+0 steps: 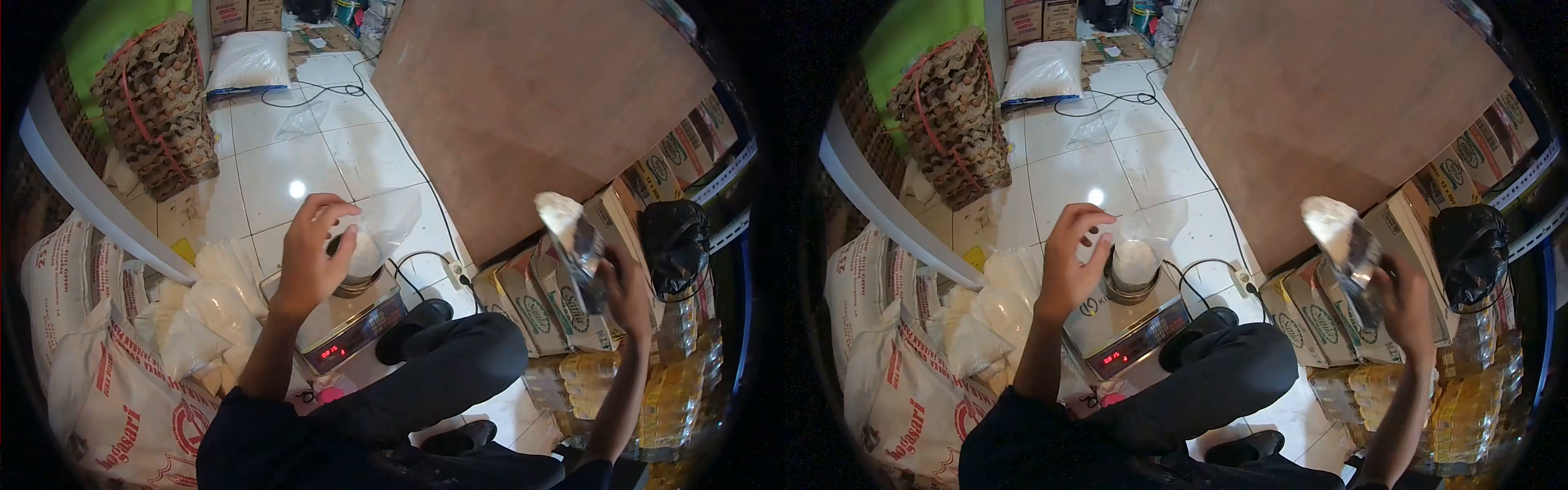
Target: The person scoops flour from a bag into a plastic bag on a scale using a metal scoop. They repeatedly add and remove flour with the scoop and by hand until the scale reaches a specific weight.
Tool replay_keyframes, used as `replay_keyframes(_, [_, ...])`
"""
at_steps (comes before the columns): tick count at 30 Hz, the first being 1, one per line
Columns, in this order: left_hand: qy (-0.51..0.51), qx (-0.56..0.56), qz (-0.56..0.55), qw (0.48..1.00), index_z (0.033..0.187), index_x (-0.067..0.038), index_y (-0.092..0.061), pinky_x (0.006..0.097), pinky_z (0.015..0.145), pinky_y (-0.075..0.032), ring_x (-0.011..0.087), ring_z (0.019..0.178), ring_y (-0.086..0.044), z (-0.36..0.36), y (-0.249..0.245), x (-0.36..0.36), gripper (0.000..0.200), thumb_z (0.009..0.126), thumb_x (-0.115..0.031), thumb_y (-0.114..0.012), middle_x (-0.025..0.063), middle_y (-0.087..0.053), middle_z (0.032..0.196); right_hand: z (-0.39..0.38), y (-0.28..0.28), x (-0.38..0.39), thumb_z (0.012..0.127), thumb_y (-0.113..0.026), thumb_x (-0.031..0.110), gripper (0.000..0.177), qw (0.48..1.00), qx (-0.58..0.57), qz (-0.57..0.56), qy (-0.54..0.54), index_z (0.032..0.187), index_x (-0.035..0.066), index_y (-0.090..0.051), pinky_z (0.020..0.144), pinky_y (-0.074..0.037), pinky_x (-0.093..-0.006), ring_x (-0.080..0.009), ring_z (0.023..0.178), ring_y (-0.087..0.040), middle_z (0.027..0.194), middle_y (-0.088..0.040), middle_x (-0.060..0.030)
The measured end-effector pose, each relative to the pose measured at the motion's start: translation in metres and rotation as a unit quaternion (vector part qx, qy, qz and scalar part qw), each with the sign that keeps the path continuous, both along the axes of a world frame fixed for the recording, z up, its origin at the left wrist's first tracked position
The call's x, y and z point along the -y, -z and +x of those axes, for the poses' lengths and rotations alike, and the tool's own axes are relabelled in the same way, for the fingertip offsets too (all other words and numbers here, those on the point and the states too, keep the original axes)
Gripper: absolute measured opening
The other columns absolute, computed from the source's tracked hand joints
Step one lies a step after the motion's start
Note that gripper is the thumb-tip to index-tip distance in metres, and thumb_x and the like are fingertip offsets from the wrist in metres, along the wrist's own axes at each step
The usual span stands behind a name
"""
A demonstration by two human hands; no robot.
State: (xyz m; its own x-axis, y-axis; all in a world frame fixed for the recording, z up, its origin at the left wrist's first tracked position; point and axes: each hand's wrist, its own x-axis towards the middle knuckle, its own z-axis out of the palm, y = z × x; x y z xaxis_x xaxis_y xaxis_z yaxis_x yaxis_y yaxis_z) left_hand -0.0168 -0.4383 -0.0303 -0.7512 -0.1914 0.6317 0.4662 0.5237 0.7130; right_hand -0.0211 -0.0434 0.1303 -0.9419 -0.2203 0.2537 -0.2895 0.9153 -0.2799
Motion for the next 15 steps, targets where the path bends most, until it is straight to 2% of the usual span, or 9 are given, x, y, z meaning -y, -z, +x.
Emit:
replay_keyframes(1, [-0.01,-0.022,-0.059,0.998,0.097,-0.005,-0.062,0.0322,0.067,-0.047,0.0241,0.076,-0.059,-0.004,0.004,0.001,0.017,0.08,-0.001,-0.061,0.0107,-0.057,0.094,-0.011,0.0,0.021,0.09,-0.054,0.008,0.02,0.999,0.026,-0.004,-0.019,0.105,-0.005,-0.057,0.073,-0.049,-0.0359,-0.0325,0.084,-0.066,0.09,-0.065,-0.0223])
replay_keyframes(2, [0.0,-0.01,-0.096,0.995,0.099,-0.006,-0.063,0.0297,0.066,-0.047,0.0232,0.077,-0.059,-0.005,0.009,0.003,0.018,0.081,-0.003,-0.062,0.0104,-0.058,0.088,-0.022,0.002,0.039,0.089,-0.054,0.008,0.019,0.998,0.035,0.004,-0.047,0.104,-0.004,-0.058,0.073,-0.049,-0.0371,-0.0339,0.084,-0.065,0.09,-0.065,-0.0222])
replay_keyframes(5, [0.059,0.129,-0.1,0.985,0.098,-0.007,-0.063,0.031,0.065,-0.048,0.0231,0.07,-0.06,-0.004,0.007,0.0,0.018,0.081,-0.005,-0.063,0.0093,-0.059,0.079,-0.053,0.019,0.079,0.087,-0.056,0.008,0.019,0.989,0.031,0.033,-0.144,0.102,-0.003,-0.059,0.074,-0.049,-0.0408,-0.037,0.084,-0.064,0.09,-0.065,-0.0218])
replay_keyframes(6, [0.045,0.086,-0.115,0.989,0.098,-0.007,-0.064,0.0346,0.065,-0.049,0.0253,0.067,-0.061,-0.008,0.013,-0.003,0.015,0.083,-0.011,-0.063,0.0086,-0.06,0.076,-0.062,0.025,0.089,0.086,-0.057,0.008,0.019,0.983,0.024,0.043,-0.178,0.102,-0.002,-0.059,0.074,-0.049,-0.042,-0.0378,0.084,-0.064,0.09,-0.065,-0.0217])
replay_keyframes(9, [0.014,0.106,-0.186,0.977,0.096,-0.007,-0.064,0.0382,0.066,-0.049,0.0281,0.071,-0.062,-0.013,0.02,-0.006,0.014,0.085,-0.015,-0.062,0.0094,-0.061,0.079,-0.082,0.035,0.119,0.084,-0.058,0.009,0.02,0.97,0.057,0.117,-0.207,0.101,-0.001,-0.061,0.075,-0.048,-0.0456,-0.0392,0.086,-0.062,0.091,-0.065,-0.0218])
replay_keyframes(12, [0.034,0.126,-0.21,0.969,0.093,-0.007,-0.064,0.0404,0.065,-0.048,0.0308,0.072,-0.061,-0.022,0.03,-0.006,0.013,0.086,-0.017,-0.06,0.01,-0.06,0.077,-0.095,0.033,0.154,0.084,-0.058,0.012,0.019,0.96,0.079,0.172,-0.207,0.099,0.0,-0.064,0.076,-0.048,-0.0455,-0.039,0.085,-0.061,0.093,-0.064,-0.0226])
replay_keyframes(15, [0.042,0.114,-0.191,0.974,0.089,-0.007,-0.063,0.0409,0.064,-0.047,0.0321,0.071,-0.06,-0.024,0.031,-0.007,0.01,0.085,-0.015,-0.06,0.011,-0.057,0.075,-0.101,0.029,0.197,0.085,-0.056,0.012,0.017,0.939,0.142,0.272,-0.159,0.094,0.001,-0.066,0.08,-0.047,-0.0441,-0.0377,0.088,-0.061,0.091,-0.064,-0.0198])
